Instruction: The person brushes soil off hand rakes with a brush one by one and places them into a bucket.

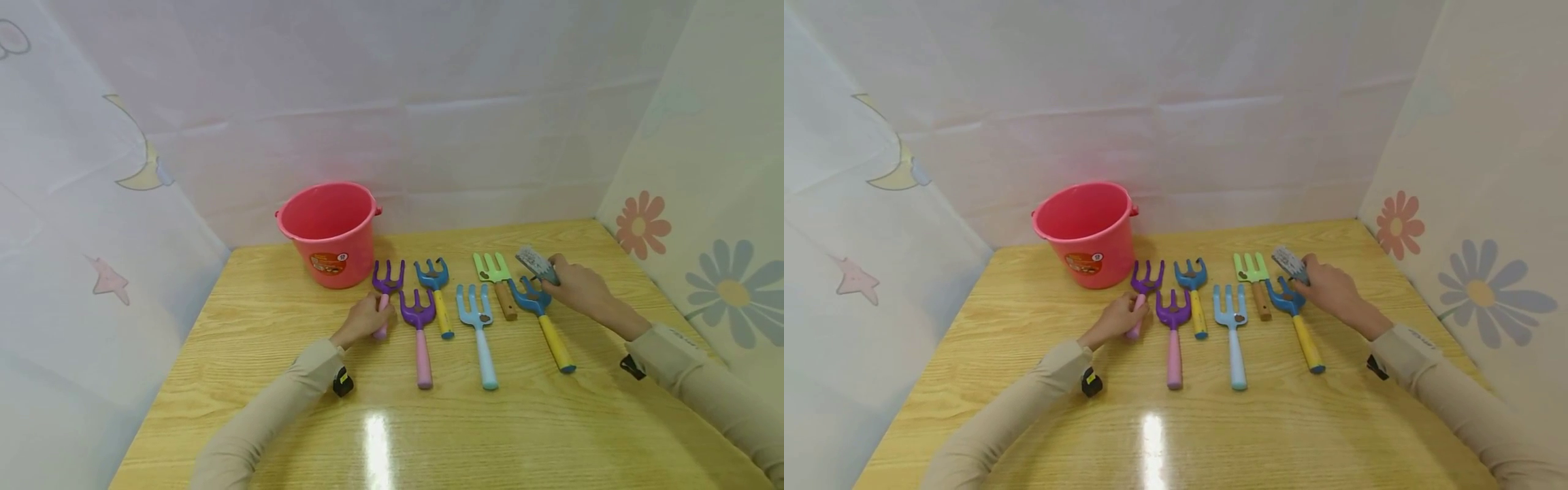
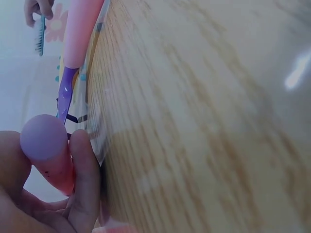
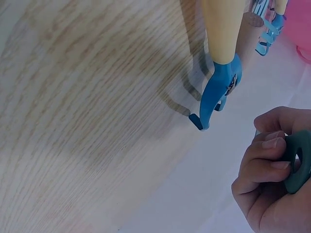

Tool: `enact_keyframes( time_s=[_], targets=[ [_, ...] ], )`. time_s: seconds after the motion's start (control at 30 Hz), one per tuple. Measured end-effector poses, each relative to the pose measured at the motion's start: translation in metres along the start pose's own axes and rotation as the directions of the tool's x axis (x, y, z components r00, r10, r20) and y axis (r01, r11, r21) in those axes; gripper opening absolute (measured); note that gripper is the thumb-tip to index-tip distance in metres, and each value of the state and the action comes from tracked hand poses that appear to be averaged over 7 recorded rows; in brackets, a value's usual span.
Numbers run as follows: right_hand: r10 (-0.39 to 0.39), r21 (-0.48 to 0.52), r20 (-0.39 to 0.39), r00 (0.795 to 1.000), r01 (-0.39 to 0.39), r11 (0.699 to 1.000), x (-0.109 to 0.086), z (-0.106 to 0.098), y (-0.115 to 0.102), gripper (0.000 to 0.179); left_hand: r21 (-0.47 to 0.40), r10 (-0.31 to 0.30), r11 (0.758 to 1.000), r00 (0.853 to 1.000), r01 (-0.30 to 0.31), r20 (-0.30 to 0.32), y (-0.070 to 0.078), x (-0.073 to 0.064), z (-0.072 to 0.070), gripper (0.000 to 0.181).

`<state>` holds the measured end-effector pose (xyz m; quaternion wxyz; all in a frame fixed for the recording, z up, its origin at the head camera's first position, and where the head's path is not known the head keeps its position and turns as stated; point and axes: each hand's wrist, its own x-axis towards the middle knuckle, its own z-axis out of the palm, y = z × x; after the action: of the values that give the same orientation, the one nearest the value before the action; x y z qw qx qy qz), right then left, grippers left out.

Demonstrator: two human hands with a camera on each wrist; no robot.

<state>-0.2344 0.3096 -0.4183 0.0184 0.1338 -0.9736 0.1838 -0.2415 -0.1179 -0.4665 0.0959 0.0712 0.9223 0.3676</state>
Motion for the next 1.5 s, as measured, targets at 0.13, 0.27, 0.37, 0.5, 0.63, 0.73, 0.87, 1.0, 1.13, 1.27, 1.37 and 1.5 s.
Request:
enact_keyframes(
  time_s=[0.13,0.27,0.37,0.5,0.63,0.73,0.87,1.0,1.13,1.27,1.37,1.5],
  targets=[
    [0.013,0.006,0.018,1.0,-0.013,1.0,0.002,0.0,-0.003,0.053,-0.007,-0.005,1.0,1.0,0.005,0.003,-0.001,0.002,0.001,0.038],
    [0.032,0.014,0.038,0.999,-0.033,0.999,0.004,0.003,-0.004,0.056,-0.009,0.007,1.0,1.0,-0.007,-0.003,-0.001,0.004,0.002,0.033],
    [0.035,0.009,0.038,0.999,-0.035,0.999,0.005,0.005,-0.005,0.057,-0.008,0.011,1.0,1.0,-0.011,-0.011,-0.001,0.003,0.001,0.029],
    [0.032,0.014,0.046,0.998,-0.033,0.999,0.006,0.006,-0.005,0.058,-0.001,0.005,1.0,1.0,-0.005,-0.015,-0.001,0.003,0.002,0.029],
    [0.027,0.027,0.061,0.998,-0.029,0.999,0.006,0.007,-0.006,0.057,0.011,0.015,1.0,1.0,-0.014,-0.02,-0.002,0.005,0.003,0.029],
    [0.022,0.033,0.068,0.997,-0.024,0.999,0.007,0.008,-0.006,0.055,0.005,0.028,1.0,0.999,-0.028,-0.025,-0.004,0.006,0.004,0.029],
    [0.014,0.034,0.067,0.998,-0.017,0.999,0.008,0.009,-0.007,0.054,-0.021,0.029,0.999,0.999,-0.03,-0.025,-0.003,0.005,0.004,0.03],
    [0.008,0.038,0.061,0.998,-0.01,0.999,0.009,0.01,-0.008,0.053,-0.055,0.033,0.998,0.999,-0.034,-0.017,-0.001,0.004,0.003,0.03],
    [-0.007,0.044,0.049,0.999,0.005,0.999,0.01,0.011,-0.01,0.051,-0.101,0.046,0.994,0.999,-0.046,-0.01,0.001,0.004,0.002,0.03],
    [-0.021,0.046,0.046,0.999,0.019,0.999,0.011,0.011,-0.013,0.05,-0.171,0.034,0.985,0.999,-0.031,0.014,0.002,0.004,0.001,0.029],
    [-0.024,0.046,0.052,0.998,0.022,0.999,0.013,0.012,-0.015,0.052,-0.225,0.028,0.974,0.999,-0.019,0.036,0.002,0.003,0.0,0.029],
    [-0.02,0.05,0.06,0.998,0.017,0.999,0.016,0.013,-0.017,0.054,-0.248,0.053,0.968,0.998,-0.044,0.032,0.003,0.001,-0.002,0.028]
  ],
)
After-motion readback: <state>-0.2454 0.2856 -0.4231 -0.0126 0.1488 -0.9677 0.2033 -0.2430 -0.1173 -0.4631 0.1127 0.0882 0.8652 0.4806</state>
